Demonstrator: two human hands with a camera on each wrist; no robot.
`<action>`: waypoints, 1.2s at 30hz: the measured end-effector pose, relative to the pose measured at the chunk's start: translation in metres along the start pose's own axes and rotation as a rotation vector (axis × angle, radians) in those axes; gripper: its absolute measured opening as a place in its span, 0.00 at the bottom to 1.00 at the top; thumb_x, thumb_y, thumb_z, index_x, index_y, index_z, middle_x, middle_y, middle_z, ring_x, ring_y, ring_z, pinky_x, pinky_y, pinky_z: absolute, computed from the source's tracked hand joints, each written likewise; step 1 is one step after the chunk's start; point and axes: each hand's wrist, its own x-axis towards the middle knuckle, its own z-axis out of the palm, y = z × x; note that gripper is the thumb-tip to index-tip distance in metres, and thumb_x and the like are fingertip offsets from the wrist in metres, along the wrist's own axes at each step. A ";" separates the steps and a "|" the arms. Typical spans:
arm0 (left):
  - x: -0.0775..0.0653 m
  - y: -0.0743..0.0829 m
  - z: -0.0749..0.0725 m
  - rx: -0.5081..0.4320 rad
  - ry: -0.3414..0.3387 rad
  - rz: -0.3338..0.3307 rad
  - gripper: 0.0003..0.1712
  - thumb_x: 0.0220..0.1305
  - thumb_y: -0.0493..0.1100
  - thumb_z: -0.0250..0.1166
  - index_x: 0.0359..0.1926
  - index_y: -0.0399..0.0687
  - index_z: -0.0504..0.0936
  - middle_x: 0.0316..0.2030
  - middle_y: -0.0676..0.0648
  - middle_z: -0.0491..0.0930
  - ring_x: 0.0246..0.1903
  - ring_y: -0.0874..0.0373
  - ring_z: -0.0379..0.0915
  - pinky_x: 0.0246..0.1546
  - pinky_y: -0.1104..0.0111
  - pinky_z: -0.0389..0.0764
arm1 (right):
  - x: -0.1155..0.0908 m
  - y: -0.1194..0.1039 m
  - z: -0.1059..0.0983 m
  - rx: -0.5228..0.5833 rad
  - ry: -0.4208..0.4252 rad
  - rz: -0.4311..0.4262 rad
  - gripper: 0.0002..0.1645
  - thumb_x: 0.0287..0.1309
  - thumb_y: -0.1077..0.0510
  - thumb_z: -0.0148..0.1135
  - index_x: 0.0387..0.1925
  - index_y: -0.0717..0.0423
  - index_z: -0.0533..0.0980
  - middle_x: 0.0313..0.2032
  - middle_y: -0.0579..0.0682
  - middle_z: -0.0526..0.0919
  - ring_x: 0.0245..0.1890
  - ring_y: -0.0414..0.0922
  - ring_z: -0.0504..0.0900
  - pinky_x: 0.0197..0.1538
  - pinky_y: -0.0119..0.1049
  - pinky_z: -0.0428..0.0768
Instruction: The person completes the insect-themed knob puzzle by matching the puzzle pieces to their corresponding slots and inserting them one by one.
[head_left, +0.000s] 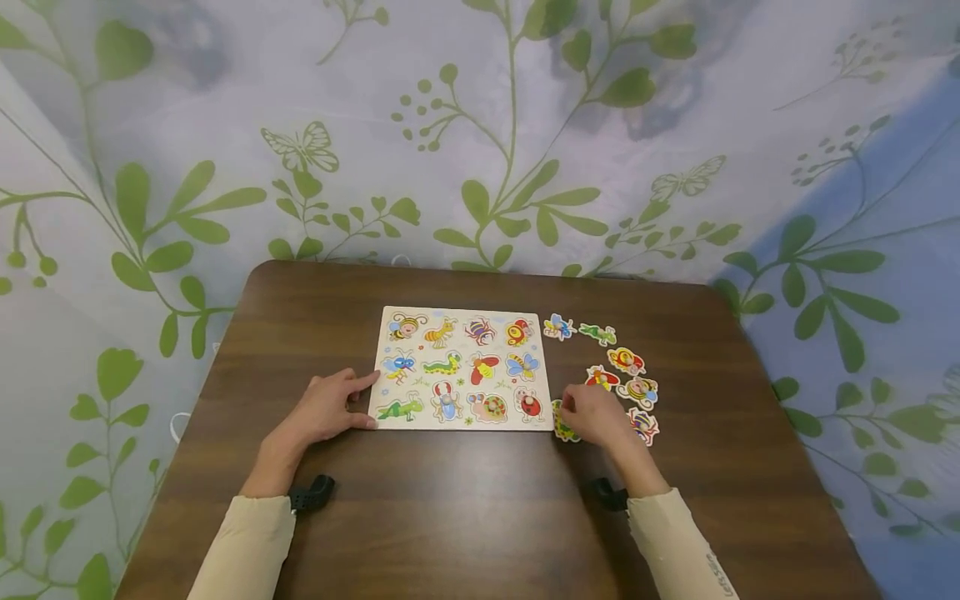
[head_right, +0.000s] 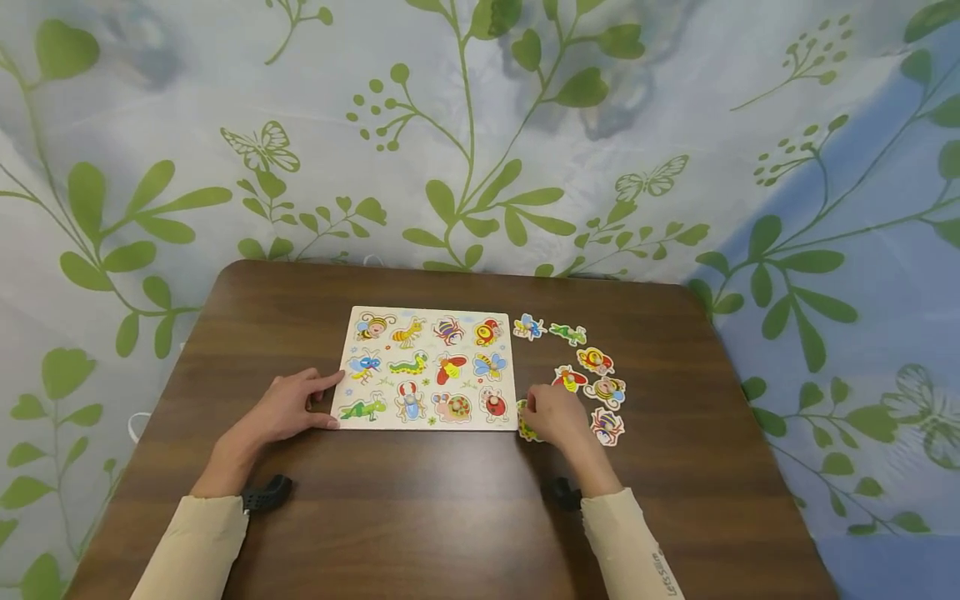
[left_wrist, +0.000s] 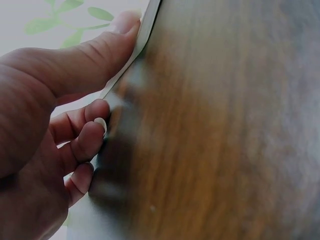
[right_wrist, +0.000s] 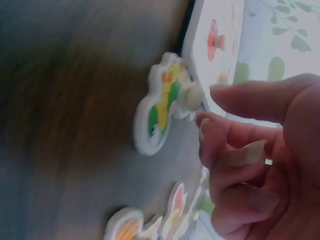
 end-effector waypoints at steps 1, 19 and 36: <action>-0.001 -0.001 0.000 0.001 0.003 -0.003 0.50 0.44 0.59 0.77 0.69 0.55 0.69 0.28 0.51 0.66 0.23 0.60 0.57 0.40 0.59 0.52 | -0.001 0.001 0.001 -0.004 -0.018 0.002 0.09 0.57 0.53 0.66 0.28 0.54 0.78 0.22 0.47 0.77 0.23 0.44 0.72 0.28 0.36 0.69; -0.002 -0.002 0.002 -0.013 -0.010 -0.016 0.51 0.44 0.60 0.77 0.70 0.56 0.68 0.28 0.51 0.66 0.23 0.59 0.57 0.40 0.59 0.52 | -0.003 -0.002 0.004 0.007 0.077 0.025 0.06 0.52 0.56 0.68 0.28 0.54 0.80 0.21 0.47 0.78 0.23 0.45 0.72 0.29 0.37 0.70; -0.001 -0.001 0.000 -0.015 -0.011 -0.015 0.50 0.44 0.60 0.77 0.69 0.56 0.68 0.28 0.52 0.65 0.24 0.60 0.57 0.40 0.60 0.51 | 0.037 -0.077 0.022 0.074 0.320 -0.172 0.04 0.54 0.58 0.68 0.33 0.49 0.84 0.26 0.45 0.83 0.27 0.42 0.76 0.35 0.38 0.74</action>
